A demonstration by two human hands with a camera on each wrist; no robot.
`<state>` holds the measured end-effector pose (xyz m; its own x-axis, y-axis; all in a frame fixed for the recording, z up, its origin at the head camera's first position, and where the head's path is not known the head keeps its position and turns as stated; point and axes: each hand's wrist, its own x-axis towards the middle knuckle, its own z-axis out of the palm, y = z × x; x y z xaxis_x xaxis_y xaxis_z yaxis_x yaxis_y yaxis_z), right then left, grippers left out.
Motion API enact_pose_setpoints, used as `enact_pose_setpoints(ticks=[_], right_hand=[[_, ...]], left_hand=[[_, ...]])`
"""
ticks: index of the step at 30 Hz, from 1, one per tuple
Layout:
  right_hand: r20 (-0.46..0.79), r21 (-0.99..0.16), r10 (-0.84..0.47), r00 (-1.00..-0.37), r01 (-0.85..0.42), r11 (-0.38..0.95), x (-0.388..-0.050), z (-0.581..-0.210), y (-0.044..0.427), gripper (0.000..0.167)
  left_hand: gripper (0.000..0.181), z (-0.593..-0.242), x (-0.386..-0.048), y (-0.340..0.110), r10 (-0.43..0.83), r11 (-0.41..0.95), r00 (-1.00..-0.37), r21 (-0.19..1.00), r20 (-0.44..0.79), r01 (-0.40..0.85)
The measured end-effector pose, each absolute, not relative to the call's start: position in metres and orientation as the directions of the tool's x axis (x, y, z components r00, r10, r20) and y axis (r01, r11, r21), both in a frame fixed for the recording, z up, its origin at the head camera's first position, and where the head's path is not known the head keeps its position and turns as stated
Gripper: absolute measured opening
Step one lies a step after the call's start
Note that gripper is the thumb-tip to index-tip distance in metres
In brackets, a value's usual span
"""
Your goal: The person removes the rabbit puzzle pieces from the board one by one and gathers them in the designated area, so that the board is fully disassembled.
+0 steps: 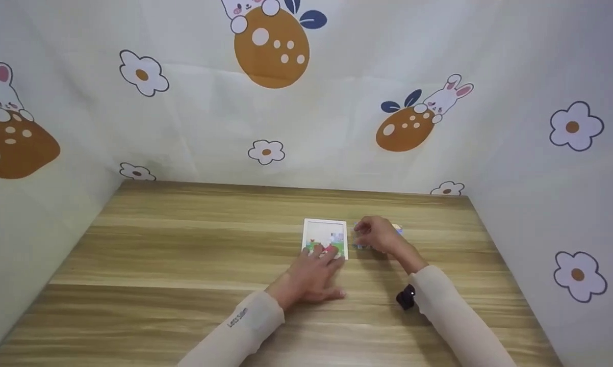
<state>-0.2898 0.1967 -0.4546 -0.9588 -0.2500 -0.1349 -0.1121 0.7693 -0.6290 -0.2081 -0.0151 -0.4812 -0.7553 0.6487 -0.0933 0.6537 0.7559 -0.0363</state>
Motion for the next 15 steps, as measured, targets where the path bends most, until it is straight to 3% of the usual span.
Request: enact_pose_setpoints(ticks=[15], right_hand=[[-0.092,-0.594,-0.305,-0.948,-0.194,0.781,-0.296,-0.466,0.166,0.018]], left_hand=[[0.078,-0.482,-0.209,-0.019,0.660,0.744,-0.744,-0.048,-0.100,0.666]])
